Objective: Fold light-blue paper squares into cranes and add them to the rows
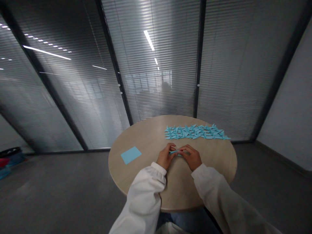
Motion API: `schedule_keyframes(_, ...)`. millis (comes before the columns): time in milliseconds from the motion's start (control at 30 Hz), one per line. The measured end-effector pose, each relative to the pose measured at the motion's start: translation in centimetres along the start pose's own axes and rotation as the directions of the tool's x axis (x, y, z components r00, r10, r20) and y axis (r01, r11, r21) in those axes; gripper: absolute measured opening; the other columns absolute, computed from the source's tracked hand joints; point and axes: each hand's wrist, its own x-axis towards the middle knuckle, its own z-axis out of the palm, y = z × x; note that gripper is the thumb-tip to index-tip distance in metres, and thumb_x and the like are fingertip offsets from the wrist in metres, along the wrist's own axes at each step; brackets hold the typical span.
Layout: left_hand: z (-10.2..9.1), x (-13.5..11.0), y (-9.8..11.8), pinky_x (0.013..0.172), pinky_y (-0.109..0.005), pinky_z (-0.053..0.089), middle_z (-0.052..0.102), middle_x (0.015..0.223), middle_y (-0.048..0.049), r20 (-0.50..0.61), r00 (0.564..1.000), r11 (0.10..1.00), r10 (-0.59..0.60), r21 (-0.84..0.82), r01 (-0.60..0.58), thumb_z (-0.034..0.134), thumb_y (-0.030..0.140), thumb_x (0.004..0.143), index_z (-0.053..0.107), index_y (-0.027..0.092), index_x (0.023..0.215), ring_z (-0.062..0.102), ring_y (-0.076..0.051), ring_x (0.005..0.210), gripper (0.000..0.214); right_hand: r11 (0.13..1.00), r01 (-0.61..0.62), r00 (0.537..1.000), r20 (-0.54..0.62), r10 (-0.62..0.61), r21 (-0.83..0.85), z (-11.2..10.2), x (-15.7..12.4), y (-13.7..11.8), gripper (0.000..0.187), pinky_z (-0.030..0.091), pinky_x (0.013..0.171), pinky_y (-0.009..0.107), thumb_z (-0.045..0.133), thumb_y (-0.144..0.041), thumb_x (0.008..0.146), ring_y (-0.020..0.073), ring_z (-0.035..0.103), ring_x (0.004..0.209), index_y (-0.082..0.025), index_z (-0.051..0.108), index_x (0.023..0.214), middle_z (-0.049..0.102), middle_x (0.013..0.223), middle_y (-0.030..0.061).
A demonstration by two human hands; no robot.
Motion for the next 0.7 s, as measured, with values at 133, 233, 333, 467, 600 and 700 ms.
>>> schedule_keyframes(133, 0.0, 0.0, 0.0, 0.072, -0.023, 0.043, 0.065, 0.077, 0.0033, -0.012, 0.999, 0.999, -0.049, -0.022, 0.048, 0.056, 0.023, 0.071, 0.043, 0.023, 0.098, 0.060, -0.011, 0.074, 0.031, 0.999, -0.041, 0.999, -0.018, 0.042, 0.036, -0.1, 0.1, -0.1, 0.012, 0.043, 0.072, 0.028, 0.055, -0.031, 0.074, 0.0158, 0.055, 0.075, -0.021, 0.061, 0.074, 0.059, 0.075, 0.0015)
schedule_keyframes(233, 0.0, 0.0, 0.1, 0.068, -0.022, 0.044, 0.066, 0.075, 0.0035, -0.021, 0.997, 0.997, -0.074, -0.028, 0.073, 0.056, 0.027, 0.071, 0.043, 0.022, 0.097, 0.060, -0.011, 0.069, 0.030, 0.995, -0.073, 0.997, 0.002, 0.073, 0.065, -0.1, 0.1, -0.1, 0.015, 0.043, 0.072, 0.029, 0.056, -0.033, 0.072, 0.0161, 0.055, 0.076, -0.020, 0.061, 0.077, 0.060, 0.078, 0.0017)
schedule_keyframes(333, 0.0, 0.0, 0.2, 0.068, -0.022, 0.044, 0.066, 0.073, 0.0034, -0.017, 0.998, 0.997, -0.067, -0.048, 0.066, 0.057, 0.029, 0.070, 0.044, 0.022, 0.098, 0.060, -0.011, 0.068, 0.032, 0.992, -0.091, 0.996, 0.026, 0.089, 0.089, -0.1, 0.1, -0.2, 0.016, 0.044, 0.073, 0.029, 0.055, -0.034, 0.073, 0.0161, 0.055, 0.076, -0.020, 0.061, 0.077, 0.060, 0.078, 0.0020)
schedule_keyframes(467, 0.0, 0.1, 0.0, 0.068, -0.023, 0.045, 0.067, 0.079, 0.0010, -0.039, 0.995, 0.990, -0.094, -0.108, 0.089, 0.059, 0.029, 0.068, 0.044, 0.021, 0.100, 0.061, -0.011, 0.070, 0.036, 0.987, -0.115, 0.993, -0.013, 0.117, 0.110, -0.2, 0.1, -0.2, 0.016, 0.044, 0.072, 0.029, 0.054, -0.034, 0.074, 0.0159, 0.056, 0.075, -0.019, 0.061, 0.074, 0.060, 0.076, 0.0021)
schedule_keyframes(600, 0.0, 0.2, -0.4, 0.066, -0.024, 0.047, 0.067, 0.079, -0.0009, -0.040, 0.985, 0.960, -0.171, -0.232, 0.157, 0.059, 0.028, 0.069, 0.046, 0.020, 0.097, 0.061, -0.012, 0.067, 0.032, 0.980, -0.147, 0.987, -0.048, 0.154, 0.133, -0.2, 0.1, -0.1, 0.019, 0.044, 0.072, 0.029, 0.054, -0.036, 0.074, 0.0162, 0.056, 0.075, -0.019, 0.060, 0.075, 0.059, 0.076, 0.0025)
schedule_keyframes(700, 0.1, 0.2, -0.8, 0.067, -0.026, 0.048, 0.067, 0.077, -0.0027, -0.020, 0.978, 0.917, -0.209, -0.352, 0.189, 0.061, 0.028, 0.067, 0.049, 0.018, 0.094, 0.062, -0.014, 0.069, 0.031, 0.977, -0.154, 0.986, -0.046, 0.162, 0.145, -0.1, 0.1, 0.2, 0.019, 0.044, 0.072, 0.028, 0.054, -0.036, 0.073, 0.0162, 0.056, 0.075, -0.019, 0.060, 0.075, 0.060, 0.077, 0.0024)
